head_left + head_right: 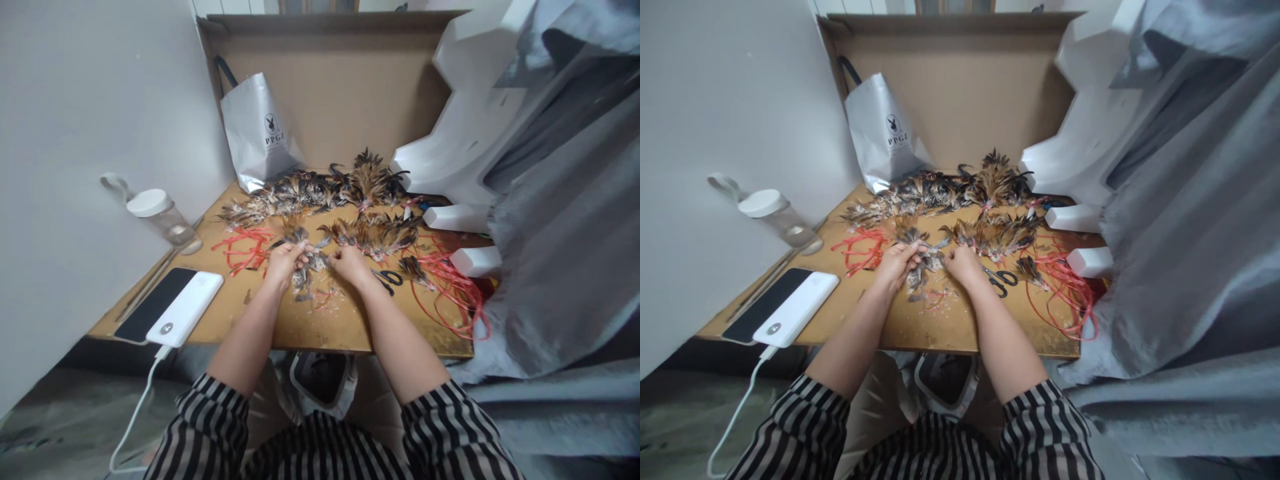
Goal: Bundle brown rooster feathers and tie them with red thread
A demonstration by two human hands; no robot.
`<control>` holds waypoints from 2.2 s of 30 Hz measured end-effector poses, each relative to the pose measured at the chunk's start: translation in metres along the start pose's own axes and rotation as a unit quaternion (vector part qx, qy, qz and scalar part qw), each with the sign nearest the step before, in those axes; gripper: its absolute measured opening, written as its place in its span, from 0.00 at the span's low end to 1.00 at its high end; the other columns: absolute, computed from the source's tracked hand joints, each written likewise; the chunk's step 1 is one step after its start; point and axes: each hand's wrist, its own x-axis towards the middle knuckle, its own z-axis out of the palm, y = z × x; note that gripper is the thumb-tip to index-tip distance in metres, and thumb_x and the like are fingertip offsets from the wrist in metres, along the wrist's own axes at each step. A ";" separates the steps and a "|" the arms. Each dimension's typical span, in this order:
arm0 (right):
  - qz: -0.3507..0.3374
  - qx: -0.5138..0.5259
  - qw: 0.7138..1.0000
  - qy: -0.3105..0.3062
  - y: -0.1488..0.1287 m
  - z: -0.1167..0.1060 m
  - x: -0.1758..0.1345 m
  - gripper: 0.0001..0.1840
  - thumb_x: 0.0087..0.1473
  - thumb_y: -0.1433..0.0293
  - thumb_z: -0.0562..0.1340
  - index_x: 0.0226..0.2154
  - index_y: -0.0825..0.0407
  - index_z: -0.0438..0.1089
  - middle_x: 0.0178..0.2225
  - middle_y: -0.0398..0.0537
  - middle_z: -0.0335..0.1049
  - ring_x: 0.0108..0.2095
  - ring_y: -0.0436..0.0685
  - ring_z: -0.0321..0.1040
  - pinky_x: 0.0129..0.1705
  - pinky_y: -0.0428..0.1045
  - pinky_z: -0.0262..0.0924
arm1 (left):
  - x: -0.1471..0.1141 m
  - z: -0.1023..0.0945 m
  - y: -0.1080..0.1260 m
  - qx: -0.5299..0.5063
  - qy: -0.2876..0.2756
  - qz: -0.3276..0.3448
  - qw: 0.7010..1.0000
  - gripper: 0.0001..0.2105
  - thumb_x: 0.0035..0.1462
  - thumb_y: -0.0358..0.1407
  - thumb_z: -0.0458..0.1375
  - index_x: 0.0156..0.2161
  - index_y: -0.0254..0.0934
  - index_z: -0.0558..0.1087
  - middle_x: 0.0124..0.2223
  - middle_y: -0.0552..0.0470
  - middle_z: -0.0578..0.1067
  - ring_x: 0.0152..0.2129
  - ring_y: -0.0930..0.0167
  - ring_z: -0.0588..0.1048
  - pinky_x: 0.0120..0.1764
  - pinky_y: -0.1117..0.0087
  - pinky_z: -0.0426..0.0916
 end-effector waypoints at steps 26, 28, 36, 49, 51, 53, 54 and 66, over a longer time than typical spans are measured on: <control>-0.045 0.087 0.995 0.028 -0.022 0.014 0.025 0.14 0.42 0.67 0.60 0.36 0.52 0.71 0.34 0.47 0.72 0.33 0.53 0.66 0.37 0.47 0.57 | 0.007 -0.010 0.010 -0.109 0.114 0.046 0.986 0.12 0.40 0.36 0.63 0.31 0.30 0.72 0.29 0.49 0.75 0.15 0.83 0.64 0.17 0.81 0.53; -0.057 0.039 0.998 0.012 -0.029 0.013 0.027 0.18 0.41 0.66 0.62 0.39 0.51 0.70 0.38 0.48 0.71 0.37 0.55 0.65 0.40 0.48 0.56 | 0.009 -0.014 0.011 -0.130 0.114 0.057 0.983 0.12 0.39 0.36 0.64 0.30 0.30 0.72 0.28 0.50 0.75 0.15 0.83 0.64 0.17 0.82 0.53; -0.074 -0.118 0.990 -0.012 -0.060 0.015 0.025 0.16 0.46 0.70 0.57 0.40 0.45 0.69 0.37 0.49 0.71 0.44 0.62 0.58 0.44 0.56 0.48 | 0.011 -0.021 0.007 -0.127 0.095 0.065 0.985 0.14 0.39 0.37 0.64 0.32 0.29 0.72 0.29 0.48 0.75 0.15 0.83 0.65 0.17 0.81 0.53; -0.069 0.247 0.966 0.013 -0.029 0.014 0.013 0.14 0.44 0.64 0.58 0.33 0.54 0.72 0.31 0.47 0.73 0.30 0.52 0.67 0.35 0.46 0.58 | 0.005 -0.025 0.007 -0.126 0.092 0.034 0.987 0.15 0.37 0.37 0.65 0.31 0.29 0.72 0.29 0.48 0.75 0.15 0.82 0.64 0.16 0.81 0.54; -0.050 0.291 0.954 0.059 -0.018 0.020 0.015 0.16 0.45 0.63 0.57 0.32 0.56 0.72 0.30 0.49 0.73 0.30 0.53 0.67 0.35 0.46 0.59 | 0.002 -0.025 0.007 -0.134 0.088 0.033 0.986 0.15 0.37 0.37 0.65 0.31 0.29 0.72 0.29 0.48 0.75 0.15 0.82 0.65 0.16 0.81 0.54; -0.038 0.276 0.957 0.085 -0.010 0.024 0.017 0.16 0.45 0.63 0.56 0.30 0.57 0.72 0.29 0.50 0.73 0.30 0.53 0.67 0.35 0.47 0.59 | 0.000 -0.026 0.006 -0.139 0.081 0.033 0.986 0.15 0.37 0.36 0.65 0.31 0.29 0.72 0.28 0.48 0.75 0.15 0.82 0.65 0.16 0.81 0.54; -0.034 0.254 0.962 0.092 -0.006 0.026 0.017 0.16 0.45 0.63 0.55 0.29 0.57 0.72 0.28 0.50 0.73 0.29 0.54 0.67 0.35 0.47 0.59 | -0.002 -0.026 0.005 -0.139 0.077 0.031 0.987 0.15 0.37 0.36 0.65 0.31 0.29 0.72 0.28 0.48 0.75 0.15 0.82 0.65 0.16 0.81 0.54; -0.062 0.129 0.984 0.102 -0.012 0.026 0.020 0.18 0.49 0.60 0.52 0.29 0.53 0.72 0.29 0.48 0.72 0.31 0.54 0.65 0.36 0.46 0.56 | -0.003 -0.030 0.001 -0.117 0.050 -0.007 0.992 0.15 0.38 0.35 0.65 0.32 0.28 0.73 0.27 0.48 0.74 0.14 0.83 0.63 0.15 0.81 0.53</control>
